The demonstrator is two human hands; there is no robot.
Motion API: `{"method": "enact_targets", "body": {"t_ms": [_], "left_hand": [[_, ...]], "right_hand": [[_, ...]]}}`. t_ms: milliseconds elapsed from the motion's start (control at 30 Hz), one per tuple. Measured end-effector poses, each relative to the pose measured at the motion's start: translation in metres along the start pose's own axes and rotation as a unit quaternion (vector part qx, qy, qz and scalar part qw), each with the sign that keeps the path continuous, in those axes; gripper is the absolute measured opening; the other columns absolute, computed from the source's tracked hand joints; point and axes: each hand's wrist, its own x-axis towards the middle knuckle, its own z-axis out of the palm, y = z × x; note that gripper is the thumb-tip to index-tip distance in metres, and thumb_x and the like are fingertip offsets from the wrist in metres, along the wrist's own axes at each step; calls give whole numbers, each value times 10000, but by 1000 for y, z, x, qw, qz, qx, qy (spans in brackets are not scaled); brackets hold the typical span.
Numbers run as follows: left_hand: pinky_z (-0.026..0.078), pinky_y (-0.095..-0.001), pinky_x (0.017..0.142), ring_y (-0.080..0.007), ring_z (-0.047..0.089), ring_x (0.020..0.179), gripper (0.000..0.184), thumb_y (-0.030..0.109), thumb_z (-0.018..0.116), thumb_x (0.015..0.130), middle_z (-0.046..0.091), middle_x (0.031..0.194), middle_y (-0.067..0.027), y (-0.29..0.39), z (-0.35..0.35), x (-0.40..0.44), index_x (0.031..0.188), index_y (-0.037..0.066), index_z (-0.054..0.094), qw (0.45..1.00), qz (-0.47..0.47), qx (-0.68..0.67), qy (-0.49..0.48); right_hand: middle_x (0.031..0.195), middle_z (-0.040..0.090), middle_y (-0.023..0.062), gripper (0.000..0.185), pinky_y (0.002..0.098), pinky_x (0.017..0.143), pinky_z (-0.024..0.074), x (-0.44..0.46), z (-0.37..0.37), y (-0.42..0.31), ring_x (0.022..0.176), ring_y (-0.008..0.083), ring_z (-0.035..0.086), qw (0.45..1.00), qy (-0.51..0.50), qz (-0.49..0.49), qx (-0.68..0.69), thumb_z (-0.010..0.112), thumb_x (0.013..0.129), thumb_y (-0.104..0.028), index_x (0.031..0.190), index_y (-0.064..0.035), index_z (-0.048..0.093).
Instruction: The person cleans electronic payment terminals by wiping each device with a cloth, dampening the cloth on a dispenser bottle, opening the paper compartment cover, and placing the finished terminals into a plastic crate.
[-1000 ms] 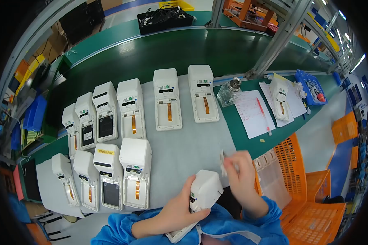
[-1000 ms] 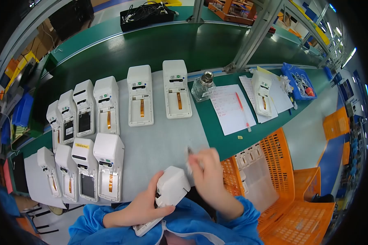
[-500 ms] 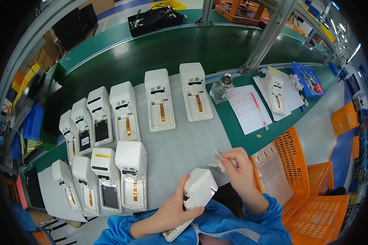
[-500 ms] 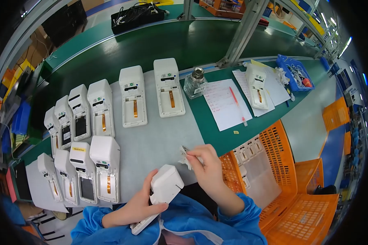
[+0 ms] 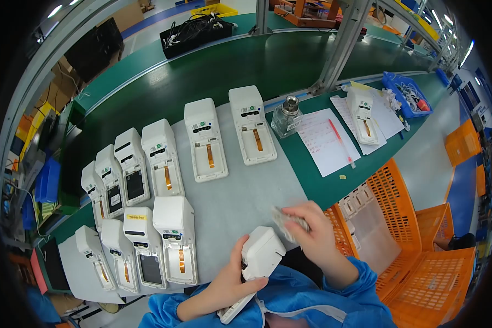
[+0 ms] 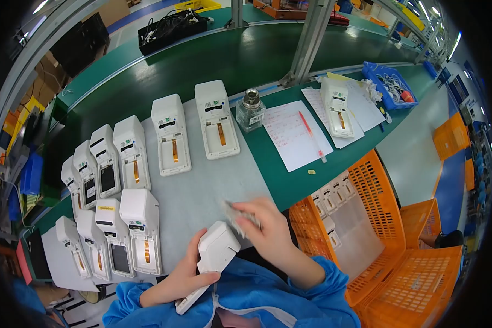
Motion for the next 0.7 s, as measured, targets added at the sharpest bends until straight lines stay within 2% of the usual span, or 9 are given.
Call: {"method": "enact_targets", "body": {"t_ms": [33,67,200,300,433,533,633,700], "left_hand": [[410,-370,1006,-362,530,1196,1031,318,705,830,466,1329,-285,2,1,0,1498,23,-23,1000,-1,0,1],[415,-369,1002,-363,535,1191,1033,322,706,829,470,1325,-286,3,1,0,1498,22,-22,1000,-3,0,2],[439,-365,972,-372,560,1160,1034,339,700,832,489,1301,-296,9,2,-1,1497,18,-24,1000,-23,9,-7],[451,-365,956,-378,576,1137,1033,355,693,836,507,1277,-300,8,0,-1,1496,17,-26,1000,-19,15,-6],[453,-368,953,-379,584,1124,1033,368,688,838,524,1253,-299,5,5,0,1495,15,-26,1000,-10,11,-3],[453,-370,955,-379,582,1128,1033,365,687,839,518,1260,-301,4,3,-1,1494,10,-28,1000,-11,18,-7],[446,-371,965,-375,569,1148,1031,357,688,842,499,1282,-302,5,-2,-1,1493,6,-31,1000,-12,24,-8],[439,-371,975,-371,558,1164,1030,353,689,844,487,1297,-303,4,-1,0,1492,5,-32,1000,-8,18,-10]], "right_hand": [[925,586,105,285,305,727,486,-7,-6,-11,811,240,602,1000,-24,12,-16,635,870,-51,1153,-75,657],[891,570,99,387,320,695,474,-19,-2,-7,771,247,576,996,-43,-62,-46,635,848,-28,1230,-84,634],[870,552,109,436,346,626,430,-36,1,-7,710,259,515,987,-69,-125,-78,646,781,19,1214,-26,629],[872,552,115,434,340,626,431,-47,1,-13,713,257,517,982,-100,-139,-84,643,774,29,1205,-11,630],[908,571,100,272,335,691,479,-28,11,-12,810,253,578,993,-56,-67,-76,672,838,-51,1109,-53,672],[930,592,90,179,324,733,493,-13,8,-10,858,246,599,997,-74,-4,24,668,871,-92,1047,-58,674],[949,611,91,133,316,746,494,-17,-4,-2,869,247,608,993,-116,10,28,648,883,-86,1009,-47,666],[955,620,93,140,323,741,495,-12,-3,-7,869,253,611,993,-101,41,36,654,877,-88,1011,-48,662]]}}
